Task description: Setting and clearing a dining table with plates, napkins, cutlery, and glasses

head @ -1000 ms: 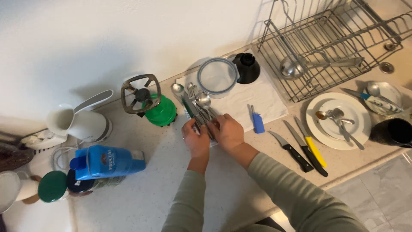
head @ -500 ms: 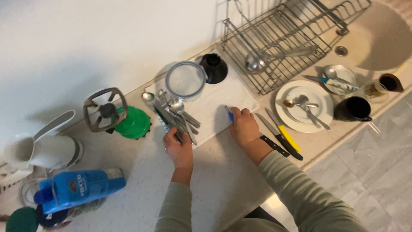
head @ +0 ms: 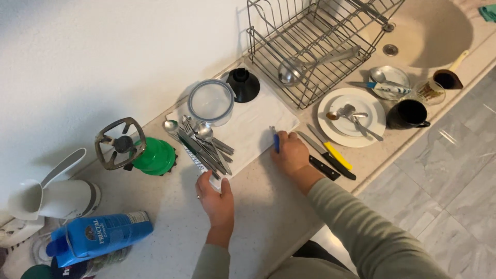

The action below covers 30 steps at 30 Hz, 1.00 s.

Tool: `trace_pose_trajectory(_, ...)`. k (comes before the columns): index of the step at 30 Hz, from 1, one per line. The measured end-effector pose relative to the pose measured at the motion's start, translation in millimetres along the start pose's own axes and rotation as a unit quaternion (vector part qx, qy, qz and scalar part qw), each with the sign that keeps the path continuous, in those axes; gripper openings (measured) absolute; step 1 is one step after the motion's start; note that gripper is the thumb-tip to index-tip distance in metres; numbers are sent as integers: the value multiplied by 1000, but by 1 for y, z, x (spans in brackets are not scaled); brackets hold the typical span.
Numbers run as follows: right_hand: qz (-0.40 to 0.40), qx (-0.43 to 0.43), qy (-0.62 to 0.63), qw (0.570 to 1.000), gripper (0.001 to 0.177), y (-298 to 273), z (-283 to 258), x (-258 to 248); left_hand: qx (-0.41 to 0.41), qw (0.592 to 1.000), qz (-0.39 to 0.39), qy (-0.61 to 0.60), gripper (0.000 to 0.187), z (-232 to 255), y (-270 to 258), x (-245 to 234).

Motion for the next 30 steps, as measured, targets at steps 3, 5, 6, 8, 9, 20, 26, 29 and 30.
trace_pose_trajectory(3,41,-20,4,999,48,2,-4,10,18,999,-17,-31,47,28,-9,-16)
trace_pose_trajectory(5,36,-33,21,999,51,4,-6,4,40,997,-25,-58,46,46,-12,-30)
trace_pose_trajectory(6,11,-9,33,999,52,4,-1,-4,64,996,-32,-61,45,57,-15,-36)
trace_pose_trajectory(8,-13,17,42,999,53,0,9,-27,89,993,-40,-66,45,72,-22,-49)
trace_pose_trajectory(9,-3,59,55,997,43,-3,19,-44,62,994,-53,-71,45,73,-27,-54)
trace_pose_trajectory(20,-52,132,-43,989,34,4,85,-27,97,987,-76,-107,42,70,-88,-48)
trace_pose_trajectory(26,23,82,-46,995,33,-10,91,-14,102,982,-117,-108,41,74,-115,-35)
trace_pose_trajectory(29,101,-38,82,991,30,-69,85,-27,169,973,-114,-109,31,72,-143,-33)
trace_pose_trajectory(30,104,-93,113,984,20,-101,80,-38,152,974,-135,-100,25,63,-157,-26)
Point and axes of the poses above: each hand's wrist, its own y-axis towards the middle knuckle, its own x-axis out of the palm, z = x × y, the point moved 7 cm from there along y, towards the middle knuckle, and after that the axes turned 9 degrees about x, right-handed, at the moved point
